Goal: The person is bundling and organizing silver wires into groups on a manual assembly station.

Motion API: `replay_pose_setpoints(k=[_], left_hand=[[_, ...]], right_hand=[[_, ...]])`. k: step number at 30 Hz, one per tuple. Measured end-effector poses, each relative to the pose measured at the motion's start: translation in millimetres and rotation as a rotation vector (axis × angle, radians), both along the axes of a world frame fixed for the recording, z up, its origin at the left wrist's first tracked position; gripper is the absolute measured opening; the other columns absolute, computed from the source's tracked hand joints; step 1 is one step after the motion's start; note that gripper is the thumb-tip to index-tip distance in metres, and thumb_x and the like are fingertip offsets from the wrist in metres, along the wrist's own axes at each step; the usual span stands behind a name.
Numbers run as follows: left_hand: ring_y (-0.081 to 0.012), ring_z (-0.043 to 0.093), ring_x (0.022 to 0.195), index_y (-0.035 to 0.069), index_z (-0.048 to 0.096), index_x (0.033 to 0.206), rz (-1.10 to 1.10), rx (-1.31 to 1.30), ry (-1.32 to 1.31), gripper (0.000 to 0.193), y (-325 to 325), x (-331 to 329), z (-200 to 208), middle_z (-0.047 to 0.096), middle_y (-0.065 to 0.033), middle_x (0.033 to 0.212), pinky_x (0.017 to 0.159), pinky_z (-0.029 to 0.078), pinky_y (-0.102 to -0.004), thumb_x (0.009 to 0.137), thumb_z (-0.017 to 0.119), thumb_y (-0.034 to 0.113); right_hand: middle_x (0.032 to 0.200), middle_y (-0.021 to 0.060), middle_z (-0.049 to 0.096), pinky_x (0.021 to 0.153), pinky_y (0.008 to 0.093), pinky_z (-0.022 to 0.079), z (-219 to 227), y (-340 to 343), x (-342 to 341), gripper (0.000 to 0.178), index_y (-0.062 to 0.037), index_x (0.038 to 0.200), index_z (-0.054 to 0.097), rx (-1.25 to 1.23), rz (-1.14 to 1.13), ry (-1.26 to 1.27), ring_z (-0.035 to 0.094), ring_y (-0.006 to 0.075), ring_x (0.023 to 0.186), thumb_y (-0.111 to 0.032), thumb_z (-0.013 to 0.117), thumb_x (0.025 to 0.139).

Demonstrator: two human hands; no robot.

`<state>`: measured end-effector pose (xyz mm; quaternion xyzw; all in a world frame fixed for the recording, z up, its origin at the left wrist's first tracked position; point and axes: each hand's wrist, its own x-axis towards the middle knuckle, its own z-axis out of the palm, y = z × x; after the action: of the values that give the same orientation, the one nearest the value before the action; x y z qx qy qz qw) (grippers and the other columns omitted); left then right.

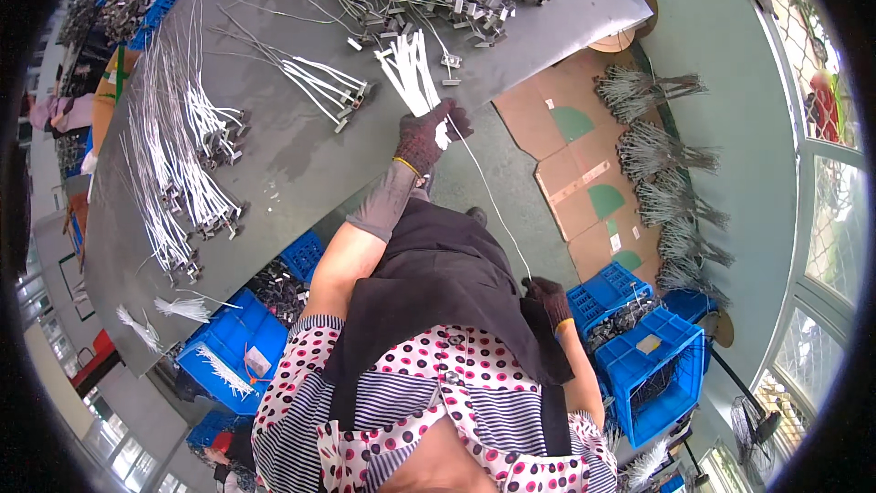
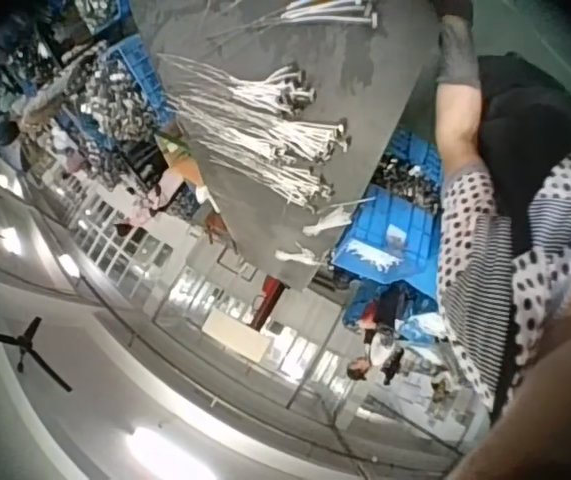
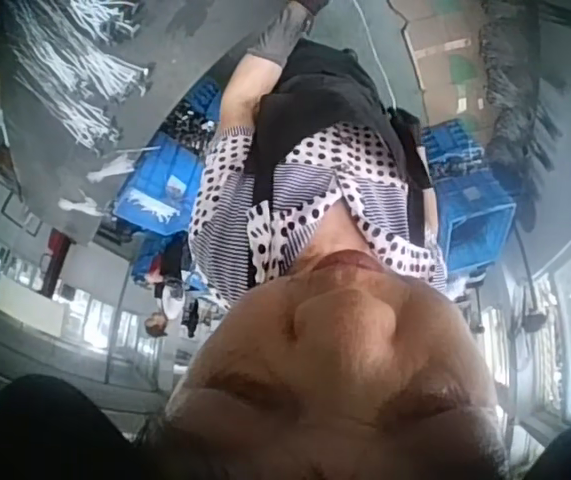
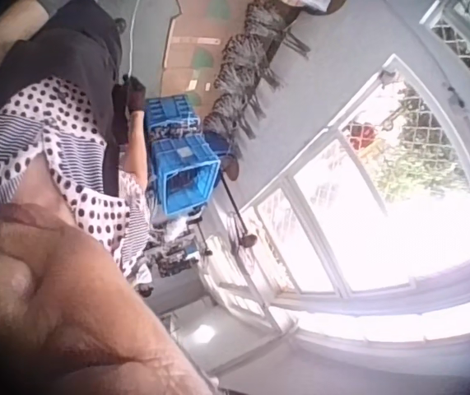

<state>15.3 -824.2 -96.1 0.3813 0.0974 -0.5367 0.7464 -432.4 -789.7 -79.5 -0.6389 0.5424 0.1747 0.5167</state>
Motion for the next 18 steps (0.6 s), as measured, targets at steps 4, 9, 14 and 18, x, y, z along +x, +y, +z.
replay_pose_setpoints(k=[4,9,14,18], left_hand=[[-0.0300,0.070,0.080,-0.004,0.064,0.107,0.049,0.081,-0.386,0.024,-2.2,16.2,26.8,0.068,-0.0157,0.093,0.074,0.062,-0.0524,0.094,0.067,0.016],[-0.0289,0.069,0.071,0.000,0.064,0.111,0.257,-0.072,-0.252,0.029,5.5,45.4,56.1,0.068,-0.0143,0.089,0.067,0.063,-0.0473,0.094,0.067,0.023],[-0.0276,0.068,0.064,0.002,0.064,0.113,0.310,-0.144,-0.235,0.029,23.8,52.7,53.8,0.068,-0.0134,0.087,0.061,0.063,-0.0468,0.092,0.070,0.021],[-0.0266,0.067,0.080,0.004,0.063,0.116,0.220,-0.128,-0.175,0.030,42.8,46.7,45.0,0.066,-0.0112,0.091,0.076,0.061,-0.0482,0.093,0.069,0.022]], right_hand=[[0.073,0.0073,0.068,0.062,0.0341,0.050,-56.5,22.2,-64.7,0.031,-0.0028,0.094,0.072,0.082,-0.244,-0.266,0.060,0.0174,0.063,-0.031,0.061,0.095],[0.076,0.0102,0.069,0.054,0.0373,0.052,-88.0,37.7,-74.0,0.030,-0.0122,0.078,0.067,0.004,-0.150,-0.550,0.063,0.0247,0.060,-0.036,0.060,0.095],[0.076,0.0182,0.067,0.059,0.0386,0.049,-25.5,25.1,-37.1,0.028,-0.0079,0.080,0.070,-0.493,-0.027,-0.241,0.063,0.0256,0.065,-0.030,0.057,0.092],[0.066,0.0066,0.062,0.061,0.0335,0.046,1.8,-20.3,15.8,0.032,0.0011,0.088,0.072,-0.119,-0.069,-0.175,0.055,0.0147,0.061,-0.030,0.063,0.091]])
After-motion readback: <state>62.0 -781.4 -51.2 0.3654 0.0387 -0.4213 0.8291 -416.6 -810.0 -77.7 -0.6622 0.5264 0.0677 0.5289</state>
